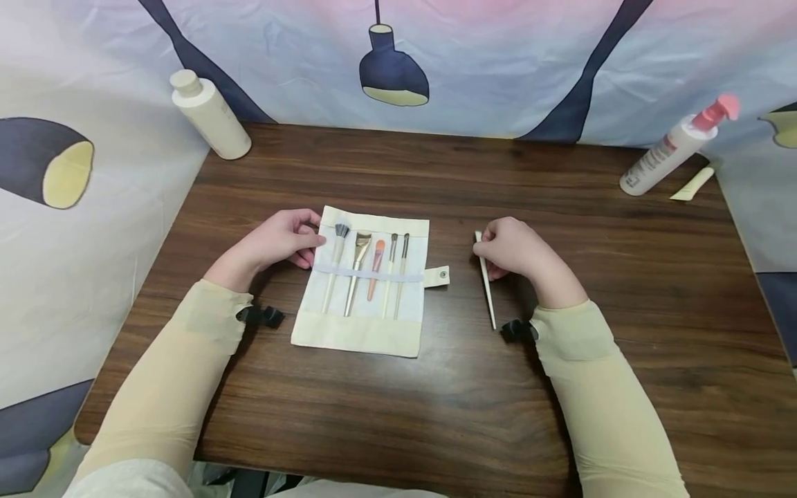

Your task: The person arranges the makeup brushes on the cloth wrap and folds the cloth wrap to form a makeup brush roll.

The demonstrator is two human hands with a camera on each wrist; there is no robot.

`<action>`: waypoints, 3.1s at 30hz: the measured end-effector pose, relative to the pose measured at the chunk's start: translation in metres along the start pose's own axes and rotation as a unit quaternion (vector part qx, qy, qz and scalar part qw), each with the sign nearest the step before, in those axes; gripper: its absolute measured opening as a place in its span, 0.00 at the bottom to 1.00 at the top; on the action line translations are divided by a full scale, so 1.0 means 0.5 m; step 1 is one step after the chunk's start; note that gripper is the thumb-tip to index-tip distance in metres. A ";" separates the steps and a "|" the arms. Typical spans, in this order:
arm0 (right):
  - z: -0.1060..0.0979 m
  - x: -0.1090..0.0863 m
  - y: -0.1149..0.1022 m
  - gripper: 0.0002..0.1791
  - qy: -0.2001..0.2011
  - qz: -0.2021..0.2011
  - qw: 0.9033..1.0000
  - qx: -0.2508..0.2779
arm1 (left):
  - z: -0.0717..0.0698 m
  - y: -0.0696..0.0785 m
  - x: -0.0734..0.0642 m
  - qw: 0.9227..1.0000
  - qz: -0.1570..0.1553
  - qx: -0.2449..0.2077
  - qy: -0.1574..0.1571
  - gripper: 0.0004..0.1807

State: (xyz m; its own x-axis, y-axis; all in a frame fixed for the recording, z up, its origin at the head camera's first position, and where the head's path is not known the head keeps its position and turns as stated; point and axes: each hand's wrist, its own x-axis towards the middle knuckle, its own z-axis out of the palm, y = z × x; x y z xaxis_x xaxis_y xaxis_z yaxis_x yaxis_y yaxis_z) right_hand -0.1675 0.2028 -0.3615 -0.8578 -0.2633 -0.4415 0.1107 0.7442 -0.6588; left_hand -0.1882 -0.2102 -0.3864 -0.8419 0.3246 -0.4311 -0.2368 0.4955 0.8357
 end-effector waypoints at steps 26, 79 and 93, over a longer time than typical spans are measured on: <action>0.053 0.084 -0.095 0.12 0.087 -0.094 0.946 0.298 | 0.002 -0.002 -0.001 1.000 -0.003 -0.001 -0.001 0.15; 0.099 0.073 -0.102 0.12 0.042 -0.065 0.997 0.011 | 0.004 0.007 -0.004 1.000 -0.006 0.004 0.004 0.16; 0.046 0.034 -0.104 0.09 0.107 -0.089 0.990 0.017 | 0.002 0.001 -0.004 1.000 -0.002 0.000 0.006 0.16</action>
State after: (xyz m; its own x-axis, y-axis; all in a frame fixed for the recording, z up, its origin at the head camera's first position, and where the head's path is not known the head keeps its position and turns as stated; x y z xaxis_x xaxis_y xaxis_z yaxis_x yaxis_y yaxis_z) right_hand -0.1763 0.1455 -0.3488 -0.9512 -0.2504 -0.1802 -0.0381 0.6750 -0.7368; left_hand -0.1863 -0.2100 -0.3853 -0.8465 0.3126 -0.4309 -0.2405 0.4976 0.8334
